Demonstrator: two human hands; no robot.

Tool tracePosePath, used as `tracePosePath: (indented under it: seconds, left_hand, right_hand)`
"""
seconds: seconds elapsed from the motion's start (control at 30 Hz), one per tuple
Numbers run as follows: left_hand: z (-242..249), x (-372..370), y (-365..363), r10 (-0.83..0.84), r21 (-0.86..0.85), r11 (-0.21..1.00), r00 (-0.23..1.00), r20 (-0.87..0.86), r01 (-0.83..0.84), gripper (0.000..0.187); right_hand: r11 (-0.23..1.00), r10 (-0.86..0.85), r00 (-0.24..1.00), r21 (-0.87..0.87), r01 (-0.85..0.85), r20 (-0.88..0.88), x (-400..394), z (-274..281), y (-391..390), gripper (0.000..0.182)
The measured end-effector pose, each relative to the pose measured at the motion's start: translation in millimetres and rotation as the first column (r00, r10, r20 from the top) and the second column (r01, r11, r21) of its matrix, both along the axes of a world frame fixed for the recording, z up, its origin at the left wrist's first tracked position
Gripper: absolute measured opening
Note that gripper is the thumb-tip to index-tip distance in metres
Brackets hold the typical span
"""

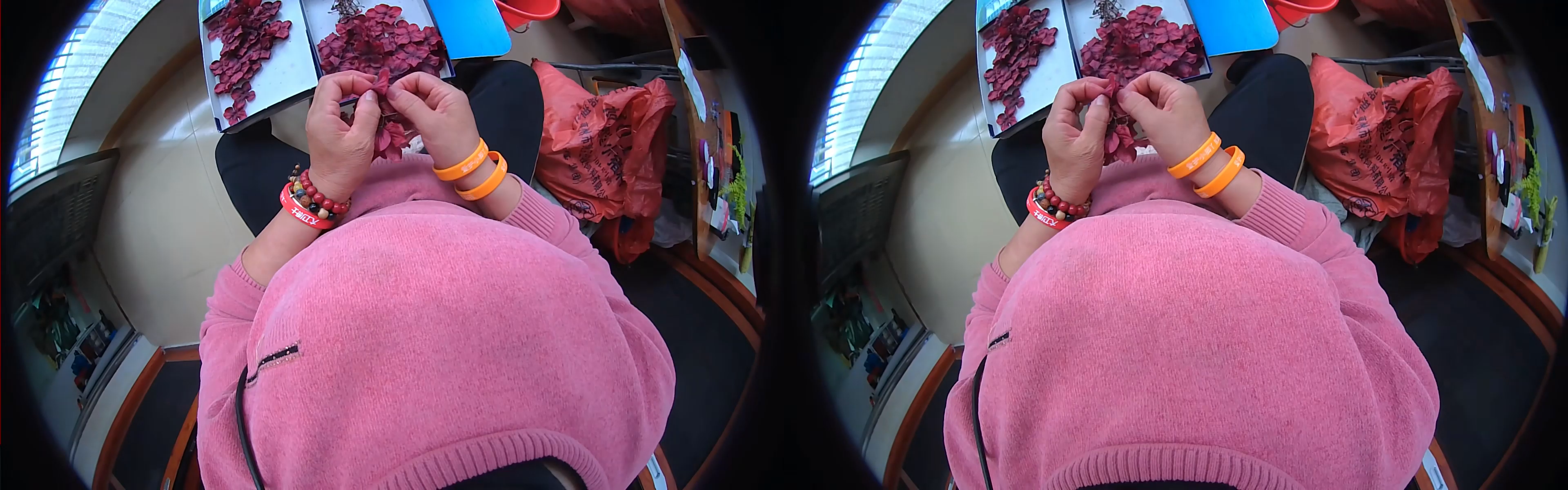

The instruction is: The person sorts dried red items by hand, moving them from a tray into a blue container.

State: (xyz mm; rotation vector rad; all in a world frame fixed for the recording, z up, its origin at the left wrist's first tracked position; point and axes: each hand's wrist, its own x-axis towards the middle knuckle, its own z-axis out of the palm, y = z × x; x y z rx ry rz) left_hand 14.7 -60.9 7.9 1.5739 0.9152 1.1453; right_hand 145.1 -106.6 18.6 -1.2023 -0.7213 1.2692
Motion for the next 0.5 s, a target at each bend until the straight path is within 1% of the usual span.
tracePosePath:
  seconds: [0.07,0.17,0.27,0.37,0.5]
  left_hand:
    - [0.3,-0.2,-0.4,-0.007,-0.018,1.0,1.0,0.012,0.007,0.008]
    - [1.6,-0.5,-0.8,-0.017,-0.061,0.998,1.0,0.011,0.018,0.008]
    - [-0.5,-0.9,-0.4,-0.018,-0.063,0.998,1.0,0.023,0.02,0.009]
    - [2.8,0.3,-2.7,-0.014,-0.152,0.988,0.998,0.057,0.023,0.009]
    - [-1.4,0.9,-2.4,-0.005,-0.179,0.984,0.998,0.056,0.015,0.01]
  right_hand:
    - [0.994,0.028,0.99,-0.099,-0.042,-0.136,2.6,4.0,0.2,0.01]
    - [0.996,0.017,0.985,-0.088,-0.032,-0.169,1.6,3.7,0.9,0.009]
    - [0.996,-0.006,0.996,-0.088,-0.002,-0.088,-0.5,9.4,1.0,0.01]
    - [0.997,0.025,0.998,-0.072,-0.029,-0.059,1.0,5.2,1.5,0.01]
    - [0.995,0.004,0.998,-0.1,-0.009,-0.055,-1.2,6.6,2.6,0.01]
